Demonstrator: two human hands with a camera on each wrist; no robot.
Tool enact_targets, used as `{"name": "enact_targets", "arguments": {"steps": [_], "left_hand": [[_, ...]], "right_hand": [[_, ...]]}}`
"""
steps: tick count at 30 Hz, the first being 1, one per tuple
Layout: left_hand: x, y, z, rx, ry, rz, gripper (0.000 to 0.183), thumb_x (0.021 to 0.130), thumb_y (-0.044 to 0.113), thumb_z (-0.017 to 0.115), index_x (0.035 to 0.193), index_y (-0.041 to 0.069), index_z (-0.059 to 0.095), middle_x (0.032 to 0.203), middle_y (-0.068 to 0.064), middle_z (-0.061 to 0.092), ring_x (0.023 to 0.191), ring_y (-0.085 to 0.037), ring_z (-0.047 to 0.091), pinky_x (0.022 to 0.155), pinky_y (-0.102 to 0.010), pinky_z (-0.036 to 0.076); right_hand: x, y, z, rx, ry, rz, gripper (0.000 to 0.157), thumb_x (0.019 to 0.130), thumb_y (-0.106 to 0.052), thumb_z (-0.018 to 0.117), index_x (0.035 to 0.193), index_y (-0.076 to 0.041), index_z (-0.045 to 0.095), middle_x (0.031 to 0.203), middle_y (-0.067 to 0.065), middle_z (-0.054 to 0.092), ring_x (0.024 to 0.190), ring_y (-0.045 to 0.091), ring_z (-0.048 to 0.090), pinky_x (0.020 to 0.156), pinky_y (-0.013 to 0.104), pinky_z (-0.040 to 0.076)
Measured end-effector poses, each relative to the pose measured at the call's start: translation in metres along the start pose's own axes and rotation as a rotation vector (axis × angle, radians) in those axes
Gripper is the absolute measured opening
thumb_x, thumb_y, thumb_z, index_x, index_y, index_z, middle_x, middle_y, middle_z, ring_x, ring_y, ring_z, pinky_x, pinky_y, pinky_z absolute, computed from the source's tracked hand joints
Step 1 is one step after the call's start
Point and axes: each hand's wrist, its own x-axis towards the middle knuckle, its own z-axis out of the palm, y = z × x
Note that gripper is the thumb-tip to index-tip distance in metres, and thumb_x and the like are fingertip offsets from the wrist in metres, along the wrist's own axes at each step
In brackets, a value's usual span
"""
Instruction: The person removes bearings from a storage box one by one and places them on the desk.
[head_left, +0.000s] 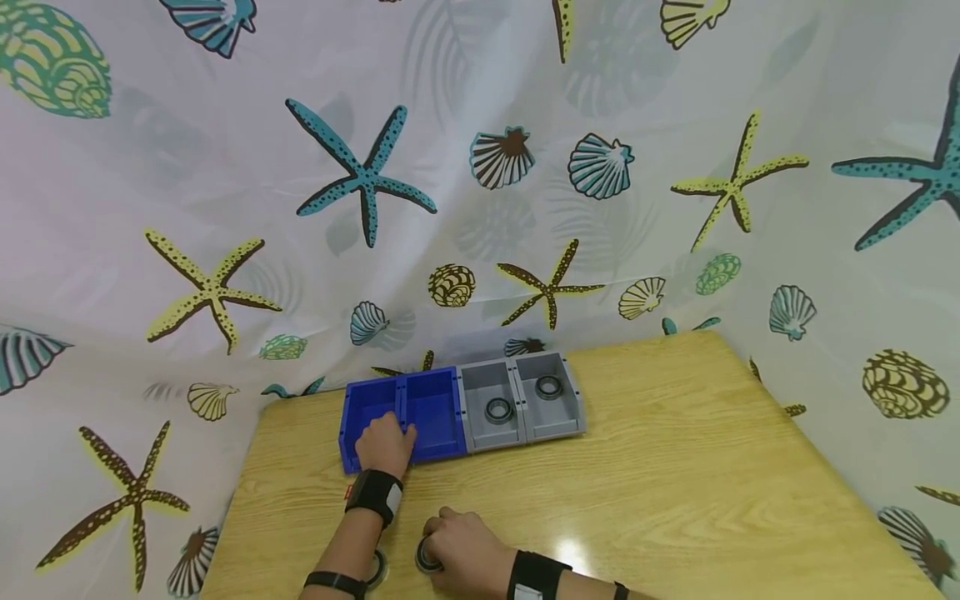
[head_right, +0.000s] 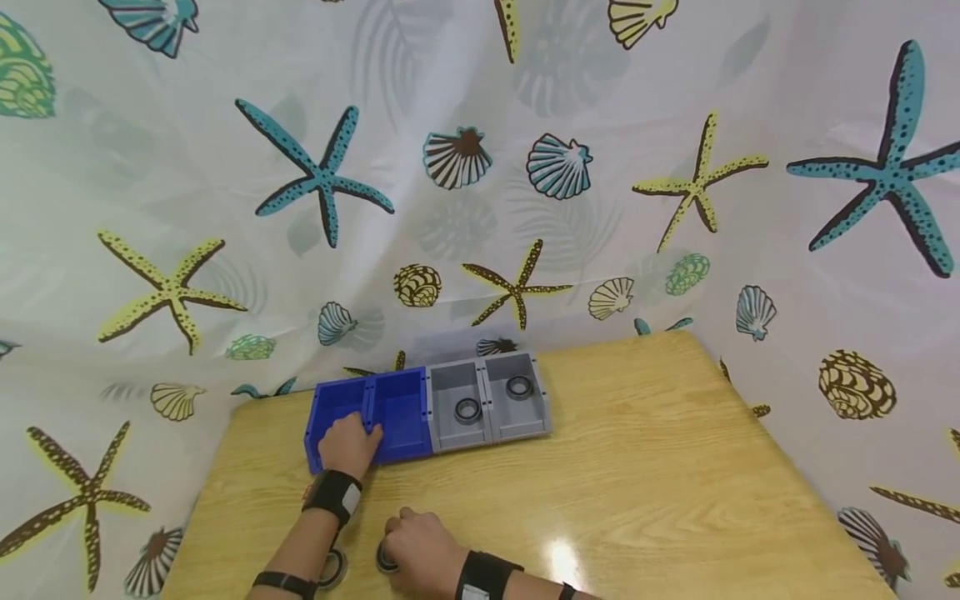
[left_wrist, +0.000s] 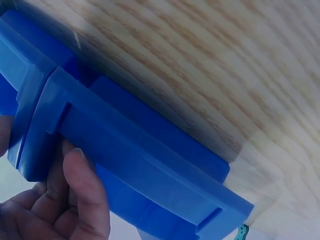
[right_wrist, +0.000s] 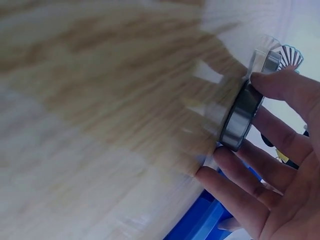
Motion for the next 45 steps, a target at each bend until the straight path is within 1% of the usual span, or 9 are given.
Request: {"name": "enact_targets", "arguments": {"steps": [10,20,23,28,31,34,38,42,45], "left_hand": [[-0.002,0.006,-0.007,-0.054,0.012,0.010,0.042,0.094,0.027,0.076,0.064,0.009,0.052,0.052,-0.007,0.048,0.045,-0.026,0.053,0.043,-0.038,0.036],[0.002,0.007,-0.008,-0.135,0.000,-0.011,0.033,0.093,0.030,0.076,0.078,0.002,0.064,0.062,-0.013,0.059,0.052,-0.032,0.060,0.048,-0.047,0.047],[0.004,0.007,-0.008,-0.158,-0.012,-0.022,0.039,0.094,0.032,0.073,0.098,-0.006,0.068,0.076,-0.022,0.066,0.064,-0.039,0.066,0.055,-0.053,0.052],[0.002,0.015,-0.008,-0.184,0.097,-0.018,0.057,0.093,0.031,0.072,0.127,-0.012,0.057,0.118,-0.032,0.061,0.110,-0.049,0.058,0.081,-0.061,0.053],[-0.001,0.026,-0.007,-0.188,0.193,0.062,0.048,0.092,0.026,0.074,0.122,-0.008,0.060,0.117,-0.028,0.060,0.112,-0.046,0.055,0.084,-0.057,0.052],[-0.004,0.041,-0.007,-0.190,0.225,0.148,0.038,0.092,0.023,0.074,0.116,-0.005,0.065,0.108,-0.025,0.065,0.101,-0.043,0.060,0.077,-0.054,0.054],[-0.008,0.060,-0.008,-0.171,0.183,0.200,0.035,0.093,0.025,0.075,0.111,-0.004,0.069,0.094,-0.022,0.069,0.084,-0.039,0.064,0.064,-0.052,0.055],[-0.011,0.072,-0.004,-0.097,0.087,0.215,0.044,0.095,0.034,0.073,0.113,-0.006,0.071,0.093,-0.025,0.070,0.083,-0.040,0.067,0.061,-0.052,0.056],[-0.013,0.076,0.001,-0.058,0.017,0.223,0.041,0.094,0.038,0.073,0.093,-0.003,0.073,0.083,-0.022,0.068,0.078,-0.038,0.066,0.058,-0.050,0.055]], "right_hand": [[-0.001,0.004,-0.001,0.005,-0.021,-0.002,0.021,0.081,-0.030,0.087,0.099,-0.025,0.079,0.117,-0.006,0.069,0.092,0.006,0.059,0.061,0.020,0.045],[0.000,0.007,-0.002,-0.009,0.003,0.018,0.023,0.078,-0.030,0.088,0.097,-0.024,0.076,0.110,-0.009,0.070,0.087,0.003,0.056,0.060,0.017,0.041],[-0.001,0.008,-0.002,-0.022,0.013,0.017,0.024,0.077,-0.031,0.089,0.097,-0.024,0.076,0.111,-0.009,0.070,0.088,0.003,0.057,0.060,0.017,0.041],[-0.002,0.009,-0.001,0.026,-0.012,0.033,0.024,0.079,-0.029,0.088,0.099,-0.024,0.076,0.111,-0.009,0.069,0.089,0.002,0.057,0.062,0.016,0.042],[-0.004,0.009,-0.002,0.059,-0.025,0.036,0.021,0.080,-0.028,0.088,0.097,-0.024,0.076,0.109,-0.010,0.068,0.088,0.001,0.056,0.063,0.015,0.043],[-0.005,0.009,-0.004,0.067,-0.021,0.026,0.019,0.081,-0.029,0.088,0.095,-0.025,0.075,0.107,-0.011,0.068,0.085,-0.001,0.055,0.063,0.013,0.042],[-0.007,0.008,-0.006,0.073,-0.014,0.015,0.019,0.081,-0.029,0.087,0.095,-0.025,0.075,0.103,-0.012,0.067,0.083,-0.002,0.053,0.063,0.011,0.040],[-0.008,0.009,-0.007,0.093,-0.013,0.010,0.020,0.082,-0.028,0.087,0.096,-0.024,0.074,0.097,-0.014,0.065,0.083,-0.003,0.052,0.063,0.011,0.040],[-0.009,0.009,-0.005,0.120,-0.017,0.010,0.021,0.082,-0.026,0.086,0.098,-0.022,0.074,0.098,-0.013,0.065,0.085,-0.004,0.053,0.065,0.011,0.041]]}}
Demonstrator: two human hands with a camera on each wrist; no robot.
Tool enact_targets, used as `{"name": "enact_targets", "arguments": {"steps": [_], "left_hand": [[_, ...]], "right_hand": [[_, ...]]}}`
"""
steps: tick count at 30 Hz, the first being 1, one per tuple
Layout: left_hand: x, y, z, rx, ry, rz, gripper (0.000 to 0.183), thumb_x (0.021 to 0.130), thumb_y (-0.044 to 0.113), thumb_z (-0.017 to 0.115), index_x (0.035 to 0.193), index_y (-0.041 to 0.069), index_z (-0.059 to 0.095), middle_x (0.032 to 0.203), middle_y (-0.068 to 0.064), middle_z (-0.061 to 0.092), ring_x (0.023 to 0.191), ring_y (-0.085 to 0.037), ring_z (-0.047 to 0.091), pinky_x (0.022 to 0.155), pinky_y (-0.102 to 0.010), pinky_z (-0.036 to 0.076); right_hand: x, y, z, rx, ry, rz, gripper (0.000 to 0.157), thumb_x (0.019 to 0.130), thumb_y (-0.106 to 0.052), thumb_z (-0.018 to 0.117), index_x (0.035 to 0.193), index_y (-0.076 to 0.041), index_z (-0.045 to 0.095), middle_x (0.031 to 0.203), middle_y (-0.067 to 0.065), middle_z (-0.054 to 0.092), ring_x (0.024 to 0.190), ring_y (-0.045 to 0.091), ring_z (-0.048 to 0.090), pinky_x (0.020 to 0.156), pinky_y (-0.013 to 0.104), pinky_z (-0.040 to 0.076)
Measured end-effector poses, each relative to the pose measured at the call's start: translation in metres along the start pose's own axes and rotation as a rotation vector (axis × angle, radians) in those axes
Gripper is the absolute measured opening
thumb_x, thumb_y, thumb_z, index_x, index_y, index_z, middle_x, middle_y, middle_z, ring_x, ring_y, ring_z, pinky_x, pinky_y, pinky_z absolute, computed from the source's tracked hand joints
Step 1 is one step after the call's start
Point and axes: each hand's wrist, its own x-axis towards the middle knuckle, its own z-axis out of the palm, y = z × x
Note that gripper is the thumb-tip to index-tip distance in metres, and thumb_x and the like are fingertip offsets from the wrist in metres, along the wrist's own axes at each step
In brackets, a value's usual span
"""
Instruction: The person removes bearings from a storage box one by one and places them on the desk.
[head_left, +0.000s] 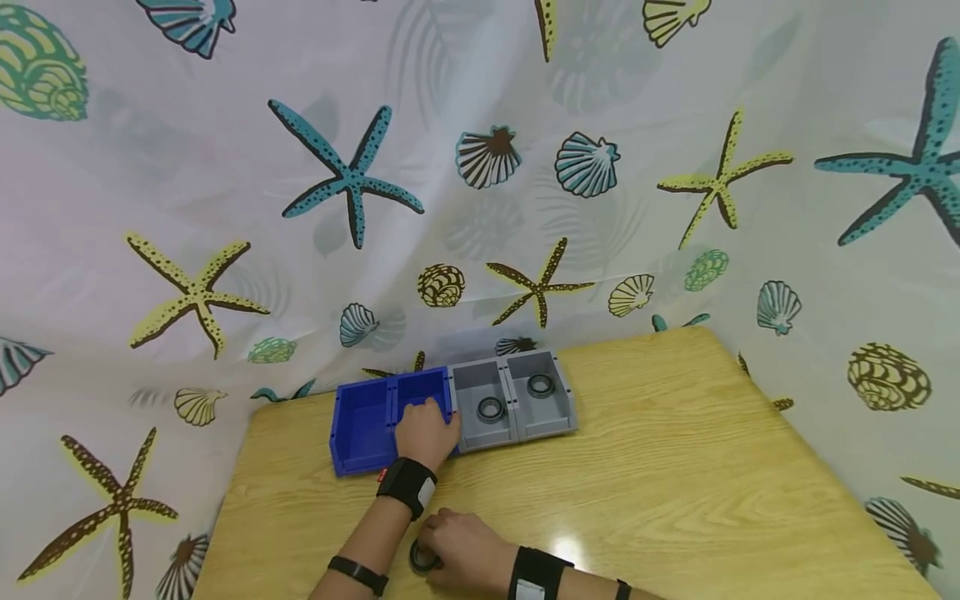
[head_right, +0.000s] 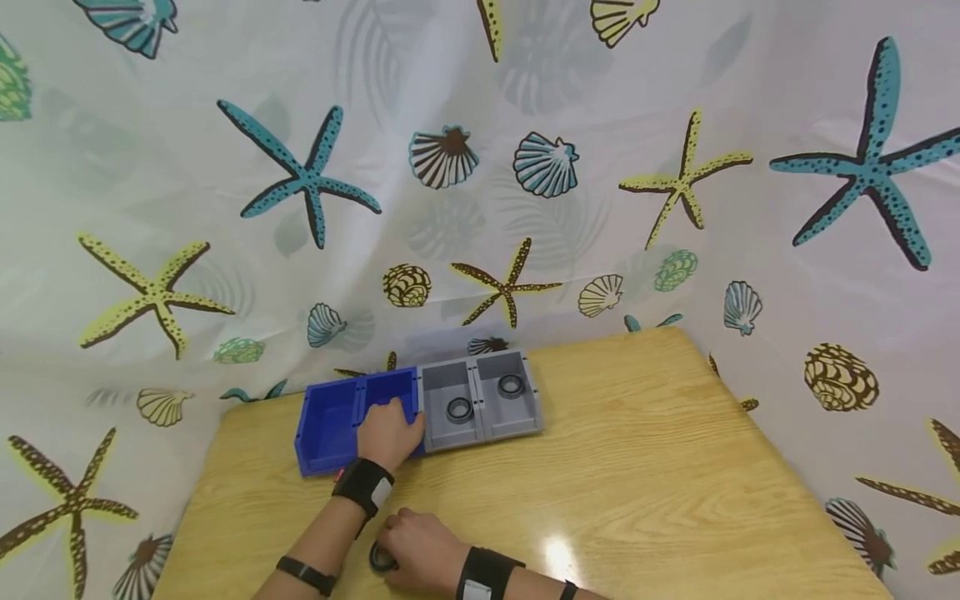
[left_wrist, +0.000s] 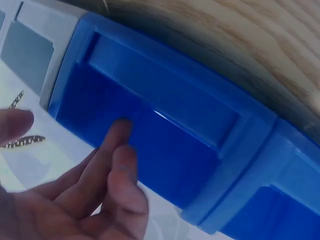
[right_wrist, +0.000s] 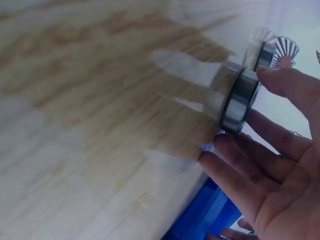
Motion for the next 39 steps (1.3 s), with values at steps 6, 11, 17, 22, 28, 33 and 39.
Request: {"name": "enact_targets", "arguments": {"steps": [6,11,17,22,28,33,39], "left_hand": [[0.001,0.007,0.005,-0.002,-0.074,-0.002,0.061,0.092,0.037,0.078,0.048,0.014,0.042,0.047,-0.002,0.039,0.045,-0.023,0.048,0.040,-0.035,0.037],[0.004,0.009,0.008,-0.016,-0.101,-0.013,0.066,0.092,0.040,0.077,0.047,0.017,0.036,0.044,0.005,0.025,0.037,-0.017,0.038,0.037,-0.030,0.026],[0.008,0.011,0.009,-0.025,-0.123,-0.049,0.064,0.091,0.043,0.078,0.048,0.016,0.040,0.043,0.004,0.028,0.037,-0.018,0.042,0.039,-0.031,0.028],[0.009,0.011,0.010,0.032,-0.119,-0.061,0.064,0.091,0.044,0.078,0.049,0.016,0.039,0.045,0.003,0.029,0.038,-0.019,0.043,0.040,-0.032,0.029],[0.010,0.010,0.013,0.021,-0.125,-0.049,0.063,0.090,0.040,0.080,0.049,0.016,0.038,0.046,0.003,0.028,0.039,-0.018,0.042,0.041,-0.033,0.029],[0.012,0.008,0.014,0.004,-0.146,-0.050,0.061,0.090,0.038,0.081,0.049,0.016,0.041,0.045,0.002,0.031,0.040,-0.019,0.045,0.042,-0.033,0.031],[0.014,0.007,0.014,0.007,-0.165,-0.057,0.057,0.090,0.038,0.081,0.051,0.014,0.046,0.046,0.000,0.040,0.041,-0.019,0.047,0.042,-0.033,0.035]], "right_hand": [[-0.003,0.003,0.003,0.028,0.010,-0.013,0.021,0.082,-0.023,0.085,0.100,-0.021,0.075,0.103,-0.011,0.068,0.091,-0.003,0.057,0.070,0.010,0.042],[-0.005,0.004,0.001,0.010,0.014,-0.026,0.020,0.083,-0.023,0.084,0.100,-0.020,0.075,0.103,-0.011,0.067,0.092,-0.001,0.057,0.070,0.011,0.043],[-0.004,0.002,-0.001,-0.003,0.016,-0.027,0.018,0.083,-0.021,0.084,0.099,-0.021,0.075,0.100,-0.012,0.066,0.090,-0.002,0.056,0.069,0.009,0.042],[-0.005,0.002,0.000,0.004,0.017,-0.030,0.020,0.085,-0.021,0.083,0.102,-0.021,0.075,0.103,-0.011,0.068,0.092,-0.002,0.057,0.071,0.010,0.043],[-0.007,0.006,-0.005,0.055,0.018,-0.003,0.026,0.088,-0.021,0.080,0.114,-0.018,0.074,0.110,-0.009,0.068,0.097,-0.002,0.061,0.078,0.012,0.047],[-0.014,0.017,-0.020,0.016,0.081,0.060,0.033,0.089,-0.027,0.080,0.120,-0.018,0.072,0.115,-0.008,0.070,0.104,0.004,0.065,0.082,0.019,0.052],[-0.019,0.045,-0.044,-0.050,0.207,0.203,0.043,0.088,-0.029,0.082,0.126,-0.012,0.070,0.120,0.000,0.073,0.103,0.016,0.071,0.077,0.033,0.058]]}}
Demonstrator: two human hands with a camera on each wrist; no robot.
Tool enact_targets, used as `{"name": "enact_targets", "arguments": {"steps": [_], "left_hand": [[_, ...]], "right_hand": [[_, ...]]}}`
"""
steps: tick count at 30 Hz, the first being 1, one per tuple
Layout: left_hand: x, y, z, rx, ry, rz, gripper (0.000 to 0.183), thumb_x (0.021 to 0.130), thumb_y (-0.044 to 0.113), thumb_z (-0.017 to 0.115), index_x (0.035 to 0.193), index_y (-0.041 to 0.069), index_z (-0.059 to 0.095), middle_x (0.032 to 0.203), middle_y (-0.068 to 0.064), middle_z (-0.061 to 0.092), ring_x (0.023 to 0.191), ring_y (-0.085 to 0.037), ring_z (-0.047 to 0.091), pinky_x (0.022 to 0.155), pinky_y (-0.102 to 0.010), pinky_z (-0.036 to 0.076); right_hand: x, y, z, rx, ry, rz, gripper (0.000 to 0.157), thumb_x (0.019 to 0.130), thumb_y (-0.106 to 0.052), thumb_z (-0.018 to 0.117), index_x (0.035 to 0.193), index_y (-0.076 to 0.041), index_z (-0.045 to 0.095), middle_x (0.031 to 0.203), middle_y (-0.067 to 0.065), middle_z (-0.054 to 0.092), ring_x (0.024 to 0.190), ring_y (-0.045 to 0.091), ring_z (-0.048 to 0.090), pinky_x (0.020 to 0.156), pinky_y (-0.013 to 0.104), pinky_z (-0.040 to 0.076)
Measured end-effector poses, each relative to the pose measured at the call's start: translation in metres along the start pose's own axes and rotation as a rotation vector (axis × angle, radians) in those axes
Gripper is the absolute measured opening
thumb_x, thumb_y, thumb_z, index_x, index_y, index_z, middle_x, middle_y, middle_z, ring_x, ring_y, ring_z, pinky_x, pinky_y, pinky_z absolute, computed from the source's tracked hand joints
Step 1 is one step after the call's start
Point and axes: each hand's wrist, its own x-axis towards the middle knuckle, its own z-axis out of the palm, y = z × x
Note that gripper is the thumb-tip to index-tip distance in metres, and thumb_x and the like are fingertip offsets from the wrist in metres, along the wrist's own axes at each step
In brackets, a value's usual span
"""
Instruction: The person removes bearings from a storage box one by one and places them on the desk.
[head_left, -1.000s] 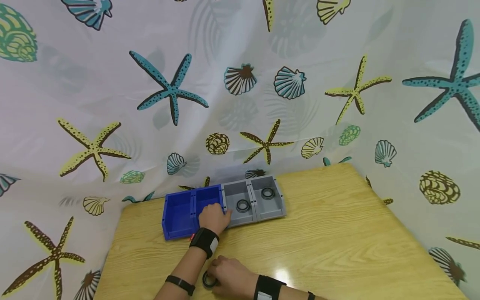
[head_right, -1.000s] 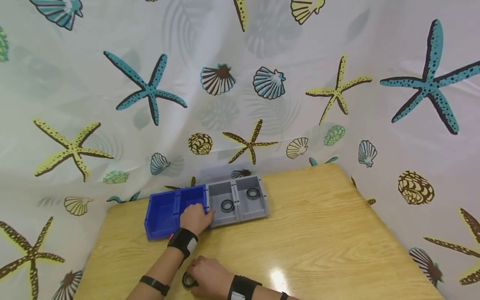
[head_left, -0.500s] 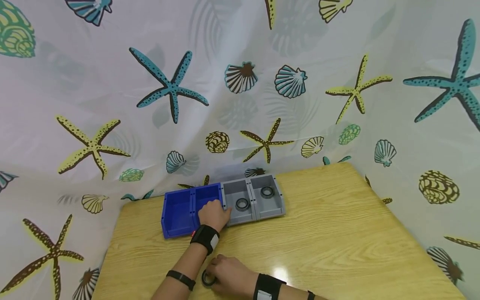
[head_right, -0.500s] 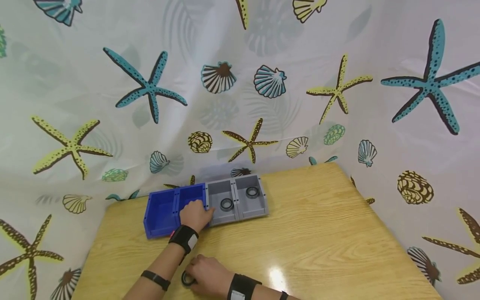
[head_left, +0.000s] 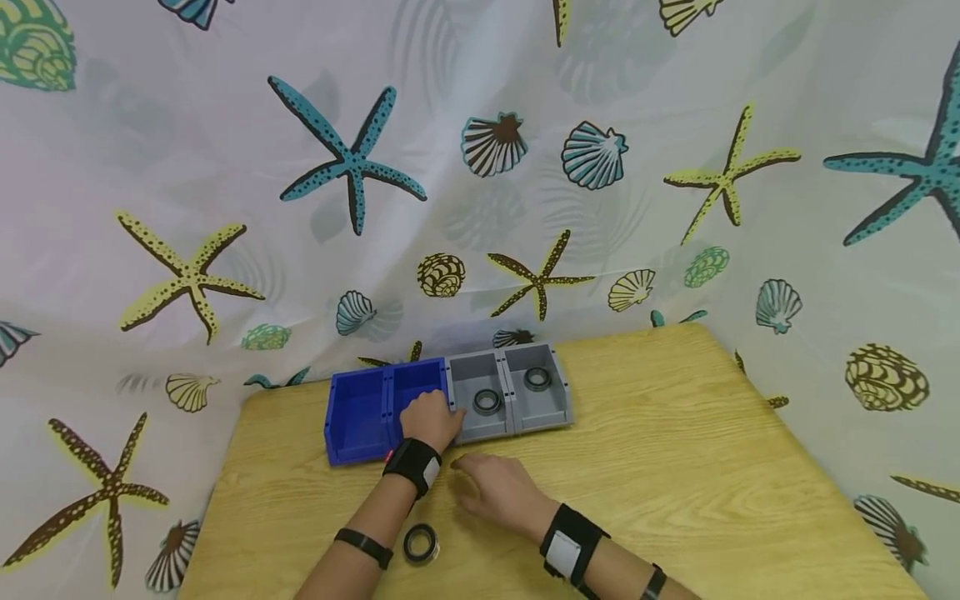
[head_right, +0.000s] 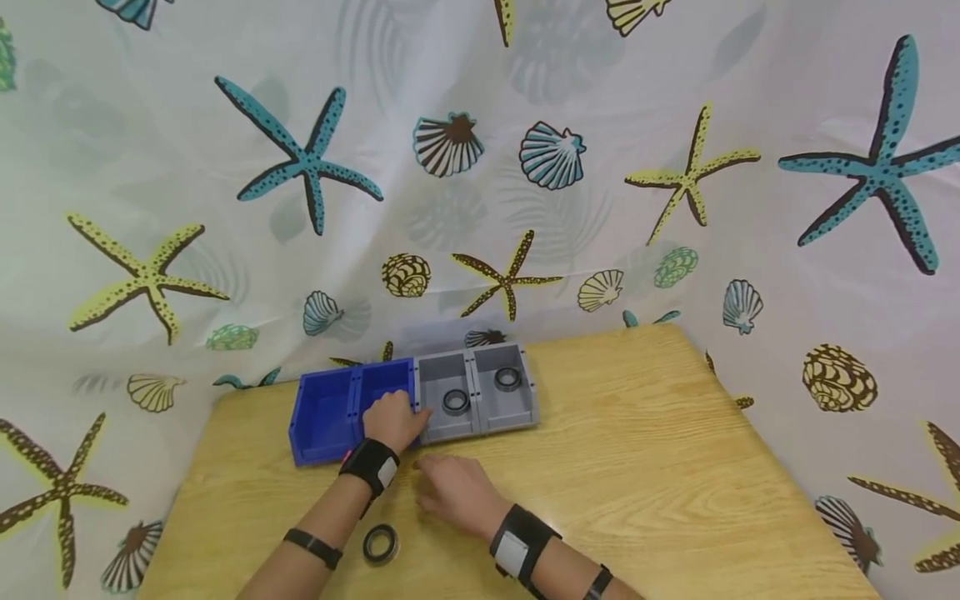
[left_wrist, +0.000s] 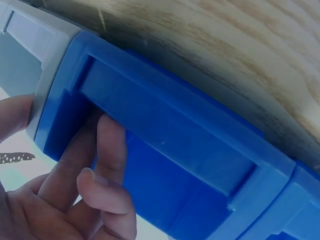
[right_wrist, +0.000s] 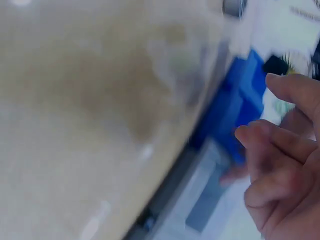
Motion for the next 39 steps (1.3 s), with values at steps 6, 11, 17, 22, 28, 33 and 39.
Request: {"name": "enact_targets", "arguments": {"steps": [6,11,17,22,28,33,39], "left_hand": [[0.001,0.003,-0.003,0.038,-0.020,-0.008,0.051,0.090,0.039,0.080,0.055,0.013,0.055,0.050,-0.003,0.050,0.043,-0.019,0.050,0.044,-0.034,0.040],[0.000,0.002,-0.001,0.048,-0.016,0.002,0.054,0.091,0.041,0.080,0.053,0.014,0.052,0.048,-0.001,0.045,0.042,-0.017,0.048,0.043,-0.031,0.035],[0.003,0.000,0.002,0.060,-0.010,-0.002,0.053,0.091,0.042,0.079,0.054,0.014,0.055,0.048,-0.002,0.048,0.042,-0.017,0.048,0.044,-0.033,0.040],[0.003,0.000,0.003,0.052,-0.012,-0.001,0.053,0.092,0.041,0.079,0.053,0.013,0.054,0.047,-0.002,0.047,0.042,-0.018,0.048,0.044,-0.033,0.038],[0.000,-0.001,0.000,0.034,-0.007,0.011,0.053,0.091,0.039,0.080,0.053,0.013,0.054,0.046,-0.002,0.046,0.041,-0.018,0.048,0.042,-0.034,0.037],[0.000,-0.001,0.000,0.035,0.024,0.019,0.056,0.091,0.038,0.080,0.051,0.014,0.048,0.046,-0.001,0.042,0.041,-0.018,0.046,0.042,-0.033,0.034],[0.001,-0.001,0.002,0.047,0.026,0.021,0.061,0.091,0.039,0.080,0.050,0.015,0.041,0.046,0.002,0.035,0.040,-0.017,0.045,0.041,-0.031,0.030]], "right_hand": [[0.014,0.021,-0.029,-0.031,0.069,0.067,0.052,0.089,-0.032,0.083,0.132,-0.008,0.067,0.125,0.009,0.072,0.098,0.023,0.073,0.077,0.039,0.059],[0.034,0.037,-0.046,-0.030,0.052,0.091,0.057,0.091,-0.030,0.081,0.139,-0.006,0.062,0.130,0.012,0.067,0.088,0.021,0.072,0.073,0.035,0.058],[0.062,0.057,-0.056,-0.146,0.065,0.109,0.055,0.091,-0.031,0.081,0.137,-0.007,0.064,0.131,0.013,0.066,0.077,0.020,0.071,0.060,0.033,0.055],[0.079,0.069,-0.052,-0.225,0.059,0.084,0.054,0.088,-0.031,0.084,0.133,-0.006,0.066,0.123,0.011,0.069,0.077,0.021,0.070,0.061,0.034,0.056],[0.093,0.076,-0.042,-0.269,-0.043,0.088,0.049,0.089,-0.027,0.083,0.129,-0.004,0.067,0.119,0.013,0.069,0.087,0.026,0.071,0.069,0.040,0.059],[0.104,0.080,-0.035,-0.387,-0.105,0.044,0.034,0.087,-0.027,0.084,0.113,-0.008,0.072,0.103,0.008,0.071,0.083,0.025,0.070,0.072,0.040,0.058],[0.109,0.082,-0.029,-0.469,-0.107,-0.025,0.016,0.087,-0.022,0.085,0.084,-0.013,0.071,0.079,0.003,0.067,0.069,0.020,0.067,0.065,0.036,0.057]]}}
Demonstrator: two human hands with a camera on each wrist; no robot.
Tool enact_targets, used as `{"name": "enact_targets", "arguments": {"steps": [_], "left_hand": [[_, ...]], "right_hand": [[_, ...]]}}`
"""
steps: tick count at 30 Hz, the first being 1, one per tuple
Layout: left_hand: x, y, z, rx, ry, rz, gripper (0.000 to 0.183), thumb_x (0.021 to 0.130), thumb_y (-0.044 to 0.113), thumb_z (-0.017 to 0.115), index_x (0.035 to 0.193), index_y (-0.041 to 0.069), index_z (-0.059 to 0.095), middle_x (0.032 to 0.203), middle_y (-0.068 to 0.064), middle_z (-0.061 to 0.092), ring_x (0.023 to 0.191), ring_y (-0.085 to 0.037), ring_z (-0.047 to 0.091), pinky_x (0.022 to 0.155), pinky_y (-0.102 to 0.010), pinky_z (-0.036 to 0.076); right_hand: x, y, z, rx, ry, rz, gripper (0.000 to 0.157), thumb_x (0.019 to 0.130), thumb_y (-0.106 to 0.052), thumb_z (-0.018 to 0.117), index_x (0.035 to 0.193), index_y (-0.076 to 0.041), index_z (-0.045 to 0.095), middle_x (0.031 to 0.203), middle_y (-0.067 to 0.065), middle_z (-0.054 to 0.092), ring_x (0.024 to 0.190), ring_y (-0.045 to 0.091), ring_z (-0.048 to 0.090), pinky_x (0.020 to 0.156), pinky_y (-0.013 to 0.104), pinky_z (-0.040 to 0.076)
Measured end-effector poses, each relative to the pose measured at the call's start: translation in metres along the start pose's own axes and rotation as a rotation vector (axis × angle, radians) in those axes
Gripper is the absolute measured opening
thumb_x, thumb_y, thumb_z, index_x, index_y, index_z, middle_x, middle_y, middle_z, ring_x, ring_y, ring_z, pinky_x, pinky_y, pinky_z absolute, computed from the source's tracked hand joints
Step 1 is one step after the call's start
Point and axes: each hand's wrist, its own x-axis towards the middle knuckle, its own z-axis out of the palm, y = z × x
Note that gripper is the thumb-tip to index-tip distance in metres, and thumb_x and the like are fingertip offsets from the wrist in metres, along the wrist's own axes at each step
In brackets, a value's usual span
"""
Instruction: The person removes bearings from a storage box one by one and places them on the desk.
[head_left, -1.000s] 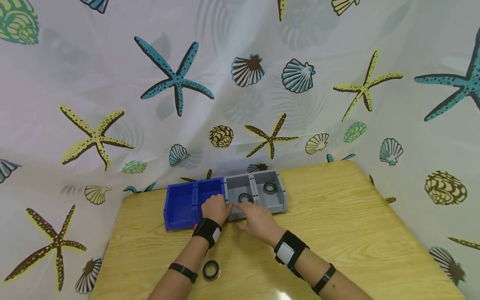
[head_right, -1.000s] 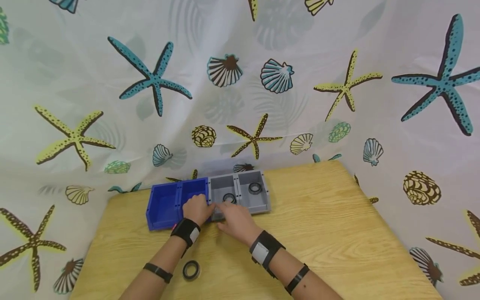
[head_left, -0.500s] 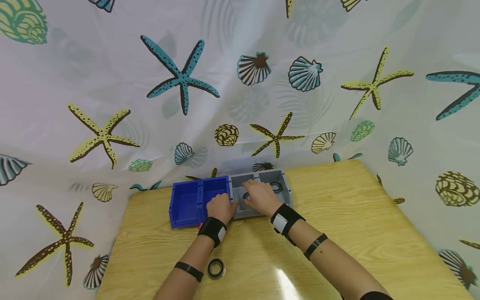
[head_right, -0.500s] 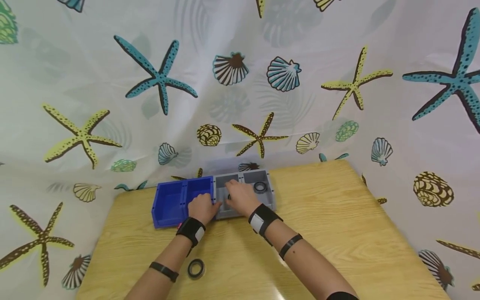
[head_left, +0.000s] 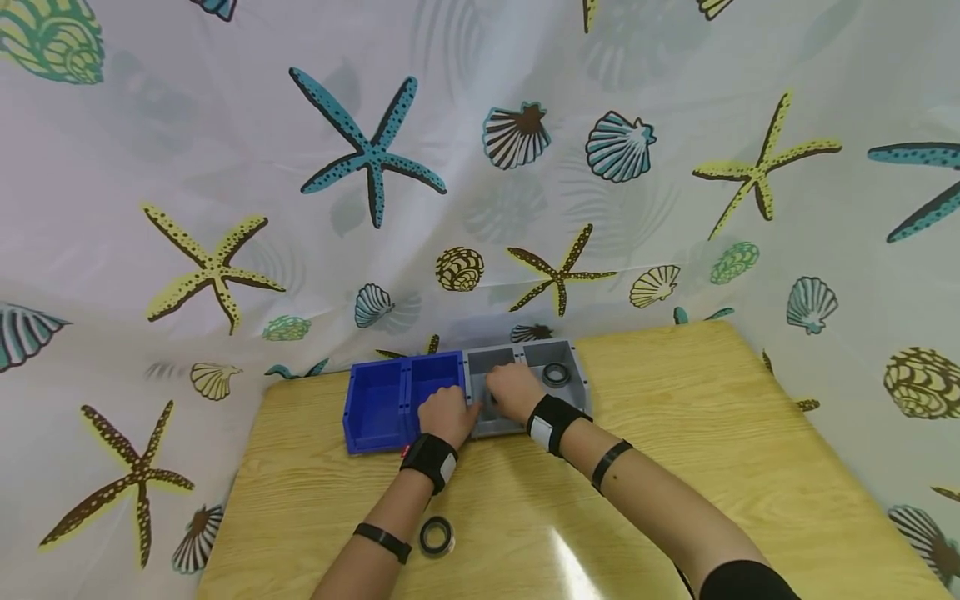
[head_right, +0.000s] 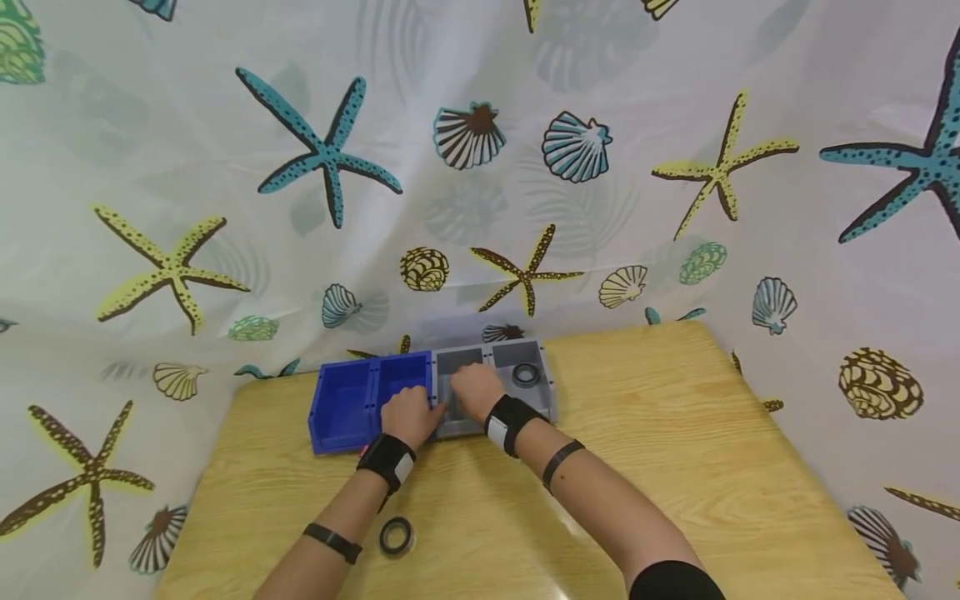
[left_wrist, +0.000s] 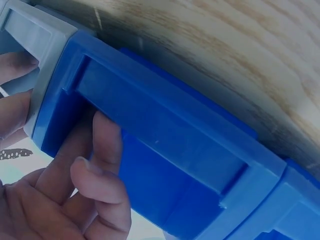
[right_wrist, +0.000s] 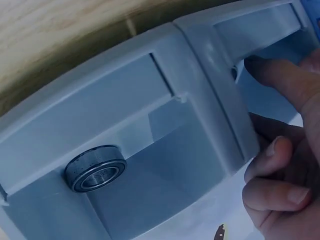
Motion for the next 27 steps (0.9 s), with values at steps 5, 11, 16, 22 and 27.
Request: {"name": "enact_targets", "arguments": {"steps": [5,11,16,22,27], "left_hand": [[0.000,0.001,-0.002,-0.016,-0.003,0.004,0.061,0.091,0.037,0.080,0.050,0.015,0.040,0.046,0.001,0.035,0.040,-0.018,0.045,0.042,-0.032,0.030],[-0.001,0.001,-0.004,-0.015,-0.011,-0.005,0.061,0.091,0.037,0.080,0.050,0.015,0.040,0.046,0.001,0.033,0.040,-0.019,0.045,0.042,-0.032,0.030],[-0.001,0.002,-0.004,-0.011,-0.006,0.004,0.062,0.091,0.038,0.080,0.050,0.015,0.040,0.046,0.001,0.033,0.040,-0.019,0.045,0.042,-0.032,0.030],[0.000,0.002,-0.006,-0.010,0.001,0.002,0.063,0.090,0.038,0.080,0.050,0.015,0.039,0.047,0.002,0.031,0.039,-0.018,0.044,0.041,-0.031,0.029],[-0.002,0.002,-0.005,-0.007,-0.010,0.001,0.062,0.091,0.038,0.080,0.050,0.015,0.038,0.047,0.003,0.029,0.040,-0.017,0.044,0.042,-0.030,0.028]], "right_hand": [[0.005,0.002,0.004,-0.045,-0.018,0.019,0.024,0.087,-0.020,0.083,0.072,-0.016,0.065,0.070,0.000,0.064,0.066,0.020,0.066,0.063,0.035,0.056],[0.012,0.001,0.011,-0.074,-0.033,0.036,0.023,0.088,-0.017,0.081,0.070,-0.017,0.066,0.069,0.002,0.066,0.068,0.021,0.067,0.066,0.037,0.058],[0.014,-0.002,0.015,-0.130,-0.054,0.058,0.023,0.091,-0.017,0.078,0.070,-0.016,0.067,0.070,0.003,0.067,0.068,0.021,0.068,0.063,0.036,0.058],[0.014,-0.005,0.011,-0.160,-0.063,0.071,0.027,0.091,-0.017,0.079,0.067,-0.016,0.066,0.069,0.002,0.068,0.068,0.021,0.068,0.063,0.034,0.058],[0.013,-0.007,0.011,-0.158,-0.069,0.070,0.026,0.091,-0.015,0.079,0.067,-0.016,0.067,0.071,0.001,0.069,0.070,0.020,0.069,0.064,0.034,0.058]]}}
